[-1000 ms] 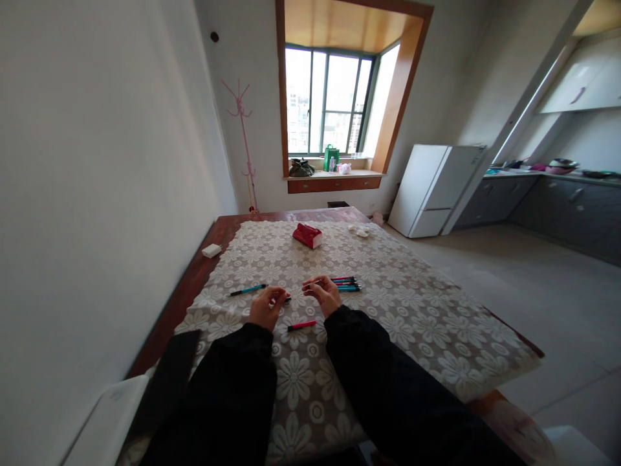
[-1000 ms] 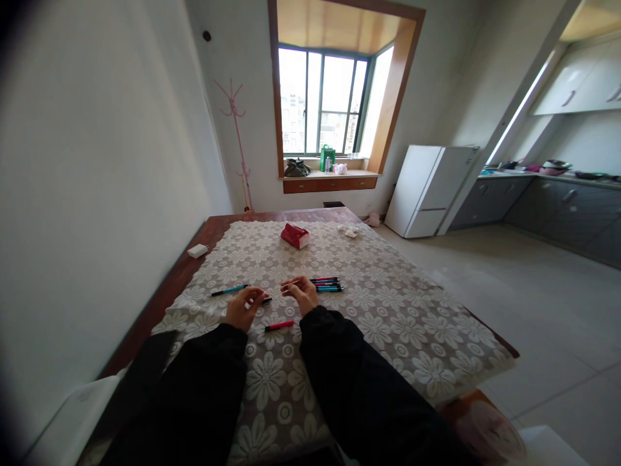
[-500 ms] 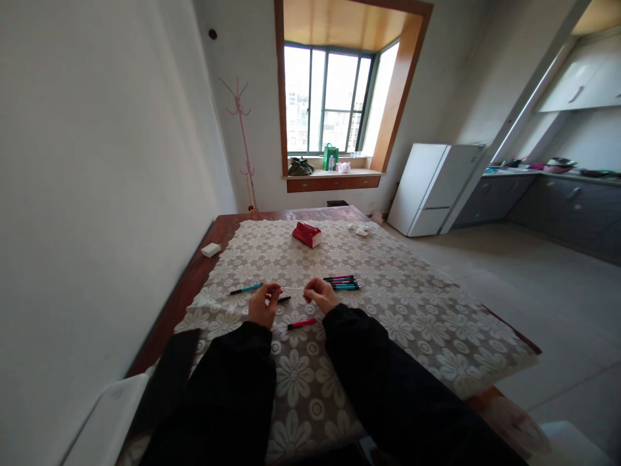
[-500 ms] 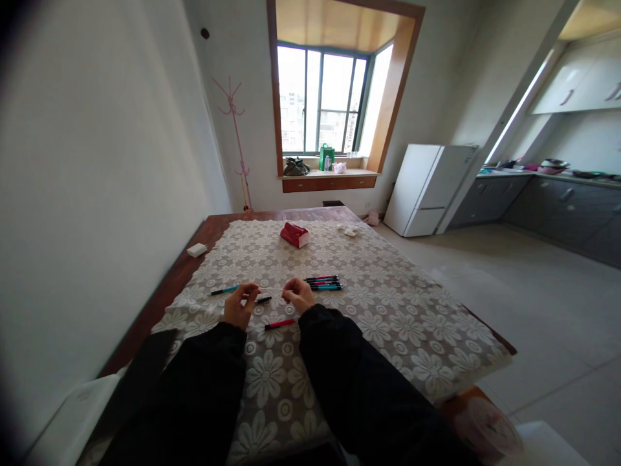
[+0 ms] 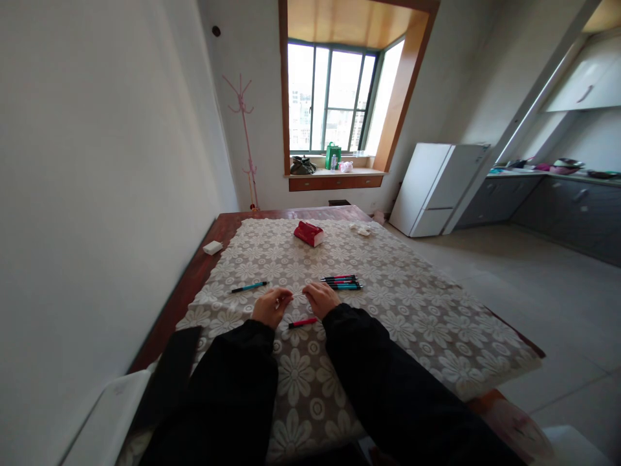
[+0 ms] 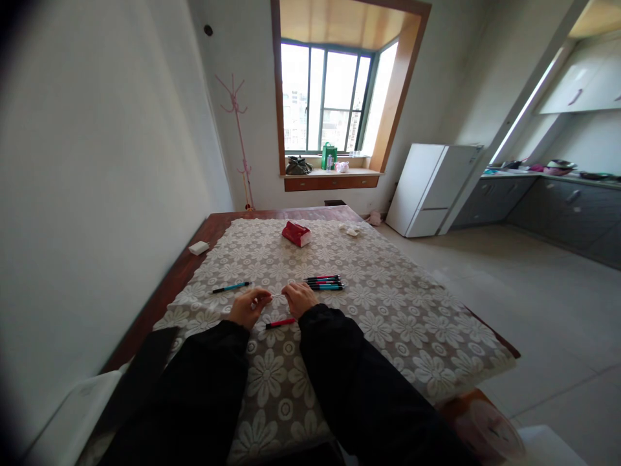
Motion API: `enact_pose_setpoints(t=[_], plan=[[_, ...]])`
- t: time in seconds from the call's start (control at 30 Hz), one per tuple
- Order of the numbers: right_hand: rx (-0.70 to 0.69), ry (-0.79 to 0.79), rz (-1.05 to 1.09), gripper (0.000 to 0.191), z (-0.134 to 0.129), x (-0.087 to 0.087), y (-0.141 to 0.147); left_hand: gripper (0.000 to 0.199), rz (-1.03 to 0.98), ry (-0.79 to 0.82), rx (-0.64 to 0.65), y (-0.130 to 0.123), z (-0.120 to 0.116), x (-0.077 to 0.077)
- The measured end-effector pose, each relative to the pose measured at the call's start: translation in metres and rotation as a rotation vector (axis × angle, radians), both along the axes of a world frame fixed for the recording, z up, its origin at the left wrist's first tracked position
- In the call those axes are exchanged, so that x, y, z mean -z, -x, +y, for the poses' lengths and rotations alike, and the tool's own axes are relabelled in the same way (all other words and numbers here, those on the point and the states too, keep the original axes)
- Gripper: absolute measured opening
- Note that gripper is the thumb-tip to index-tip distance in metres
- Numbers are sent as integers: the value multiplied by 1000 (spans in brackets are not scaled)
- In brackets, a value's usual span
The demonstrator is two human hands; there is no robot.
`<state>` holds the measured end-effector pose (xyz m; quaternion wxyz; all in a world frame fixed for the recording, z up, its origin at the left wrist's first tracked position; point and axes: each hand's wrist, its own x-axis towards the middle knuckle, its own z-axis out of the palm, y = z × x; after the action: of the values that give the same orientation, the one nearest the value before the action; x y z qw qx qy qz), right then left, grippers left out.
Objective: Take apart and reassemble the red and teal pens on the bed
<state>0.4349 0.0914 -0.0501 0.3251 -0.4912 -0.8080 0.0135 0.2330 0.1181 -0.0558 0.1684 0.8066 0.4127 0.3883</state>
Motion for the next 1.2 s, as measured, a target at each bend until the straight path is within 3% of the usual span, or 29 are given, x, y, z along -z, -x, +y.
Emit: enact_pose_setpoints(t=[0.37, 0.73, 1.07, 1.2], plan=[[-178, 53, 83, 29, -10, -5, 14, 19, 42, 48, 42, -3, -7, -6], [-204, 36, 105, 12, -8, -2, 13, 23, 24, 149, 47, -3, -10, -12], [-56, 74, 228, 12, -9, -7, 13, 31, -70, 171, 51, -4, -10, -14], [-40, 85, 298, 10, -8, -7, 12, 26, -36, 74, 23, -2, -11, -20]])
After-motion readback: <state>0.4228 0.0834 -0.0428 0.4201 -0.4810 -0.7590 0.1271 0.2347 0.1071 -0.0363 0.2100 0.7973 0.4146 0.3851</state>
